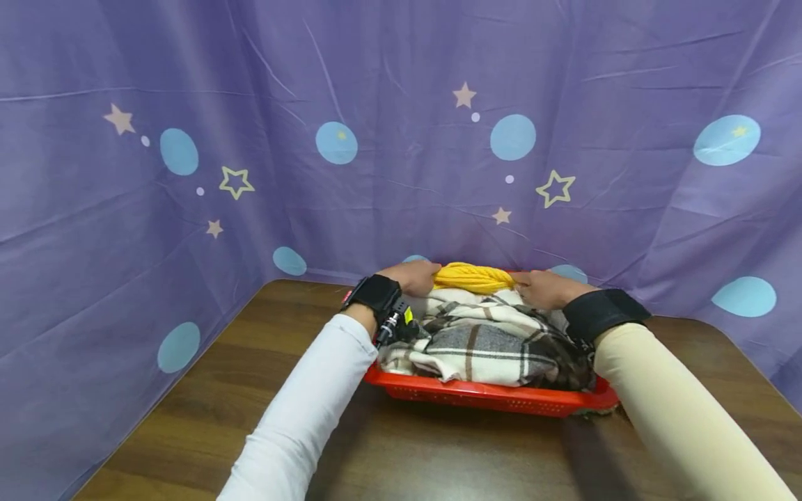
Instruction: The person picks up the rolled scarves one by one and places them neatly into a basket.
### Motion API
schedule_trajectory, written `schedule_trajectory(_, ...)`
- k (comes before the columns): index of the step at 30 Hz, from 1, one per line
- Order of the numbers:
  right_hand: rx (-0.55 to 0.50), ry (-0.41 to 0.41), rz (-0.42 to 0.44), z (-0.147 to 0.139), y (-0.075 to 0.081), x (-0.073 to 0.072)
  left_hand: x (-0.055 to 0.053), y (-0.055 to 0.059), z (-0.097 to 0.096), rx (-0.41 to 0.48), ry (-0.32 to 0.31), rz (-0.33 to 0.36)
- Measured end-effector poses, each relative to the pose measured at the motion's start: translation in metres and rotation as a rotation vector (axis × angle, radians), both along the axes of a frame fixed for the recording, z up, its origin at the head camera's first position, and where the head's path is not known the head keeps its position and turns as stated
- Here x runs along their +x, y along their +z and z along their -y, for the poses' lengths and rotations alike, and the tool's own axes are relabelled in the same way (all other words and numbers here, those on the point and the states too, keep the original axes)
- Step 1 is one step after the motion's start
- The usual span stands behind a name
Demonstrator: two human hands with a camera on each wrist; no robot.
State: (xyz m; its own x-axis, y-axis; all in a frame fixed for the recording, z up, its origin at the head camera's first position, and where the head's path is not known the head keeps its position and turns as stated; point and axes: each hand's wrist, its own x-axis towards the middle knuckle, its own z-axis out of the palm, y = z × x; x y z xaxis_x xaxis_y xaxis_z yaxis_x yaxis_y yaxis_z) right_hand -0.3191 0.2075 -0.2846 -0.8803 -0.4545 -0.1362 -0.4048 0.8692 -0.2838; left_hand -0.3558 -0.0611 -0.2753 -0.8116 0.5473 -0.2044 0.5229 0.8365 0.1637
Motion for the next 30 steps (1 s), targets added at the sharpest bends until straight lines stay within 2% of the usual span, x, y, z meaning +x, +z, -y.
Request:
schedule_trajectory(2, -0.065, -0.020, -0.012, -0.004, 0.005, 0.006, 0.004, 0.004, 0.006, 0.048, 0.005, 0.000)
schedule_trajectory(4, -0.093, -0.031, -0.075, -0.008, 0.010, 0.014, 0.011, 0.009, 0.013, 0.082, 0.006, -0.047)
schedule_trajectory(6, -0.116, -0.036, -0.125, -0.015, 0.013, 0.022, 0.020, 0.012, 0.020, 0.130, 0.031, -0.072)
schedule_trajectory(9, -0.135, -0.033, -0.187, -0.024, 0.013, 0.036, 0.035, 0.009, 0.030, 0.202, 0.068, -0.121)
schedule_trajectory(12, -0.145, -0.039, -0.249, -0.031, 0.005, 0.053, 0.052, -0.003, 0.038, 0.275, 0.101, -0.166)
schedule_trajectory(17, -0.208, -0.103, -0.379, -0.037, -0.021, 0.082, 0.081, -0.032, 0.047, 0.381, 0.150, -0.274)
schedule_trajectory(19, -0.257, -0.134, -0.424, -0.036, -0.034, 0.091, 0.091, -0.044, 0.049, 0.402, 0.171, -0.286)
schedule_trajectory(21, -0.305, -0.147, -0.461, -0.035, -0.047, 0.099, 0.099, -0.055, 0.051, 0.409, 0.190, -0.267)
schedule_trajectory(26, -0.349, -0.173, -0.523, -0.031, -0.070, 0.111, 0.109, -0.070, 0.051, 0.444, 0.204, -0.268)
schedule_trajectory(30, -0.343, -0.198, -0.518, -0.029, -0.076, 0.114, 0.116, -0.075, 0.053, 0.433, 0.201, -0.269)
